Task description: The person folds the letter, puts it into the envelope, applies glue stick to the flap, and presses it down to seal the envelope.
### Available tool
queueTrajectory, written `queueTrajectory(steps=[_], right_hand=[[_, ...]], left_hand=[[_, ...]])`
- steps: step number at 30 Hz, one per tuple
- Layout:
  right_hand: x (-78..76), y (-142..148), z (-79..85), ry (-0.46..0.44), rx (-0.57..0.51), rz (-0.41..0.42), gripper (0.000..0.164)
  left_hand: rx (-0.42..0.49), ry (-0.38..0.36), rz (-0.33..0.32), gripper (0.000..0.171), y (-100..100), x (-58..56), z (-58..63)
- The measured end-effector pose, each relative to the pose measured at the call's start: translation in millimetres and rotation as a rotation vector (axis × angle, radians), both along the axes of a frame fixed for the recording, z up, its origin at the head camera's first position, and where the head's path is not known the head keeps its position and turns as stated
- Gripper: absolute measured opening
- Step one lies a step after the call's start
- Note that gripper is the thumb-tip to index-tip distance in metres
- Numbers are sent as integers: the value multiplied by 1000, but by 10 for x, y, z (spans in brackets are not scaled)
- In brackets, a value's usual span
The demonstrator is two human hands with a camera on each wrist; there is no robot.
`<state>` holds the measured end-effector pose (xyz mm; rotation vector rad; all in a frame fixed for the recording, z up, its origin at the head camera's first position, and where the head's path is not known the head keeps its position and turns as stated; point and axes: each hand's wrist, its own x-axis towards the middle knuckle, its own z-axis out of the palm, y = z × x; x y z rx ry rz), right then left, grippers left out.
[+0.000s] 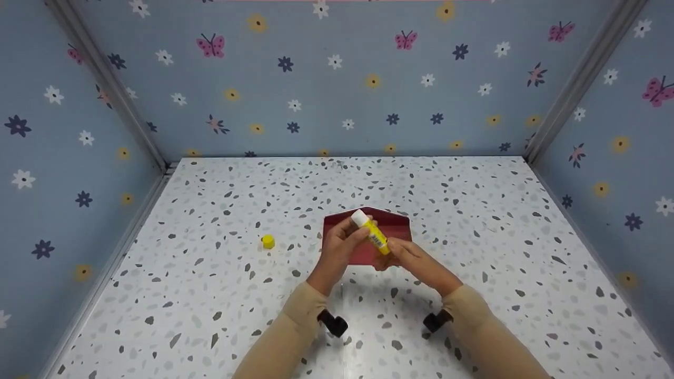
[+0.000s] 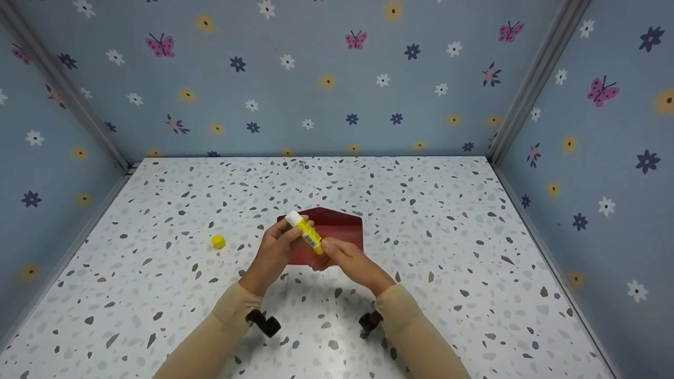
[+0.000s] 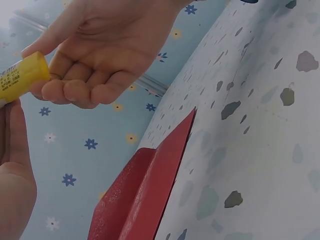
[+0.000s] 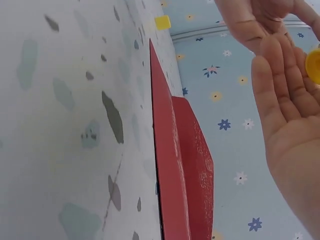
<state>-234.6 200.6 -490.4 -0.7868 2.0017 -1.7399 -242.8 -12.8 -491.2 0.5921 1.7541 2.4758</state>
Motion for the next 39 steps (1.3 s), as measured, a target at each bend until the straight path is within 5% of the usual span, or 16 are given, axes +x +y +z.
queueTrajectory(steps=[6, 18, 25, 39], right_hand=[[-8, -4, -23, -43, -32, 17, 49], [30, -84, -10, -33, -32, -156, 38], [26, -88, -15, 18, 0, -197, 27], [9, 2, -32, 15, -18, -130, 22]], left_hand=[[47, -2, -39, 44, 3, -10, -9], [-98, -99, 117, 34, 44, 2, 17], [-116, -113, 121, 31, 45, 10, 14], [-118, -59, 69, 26, 4, 11, -21]])
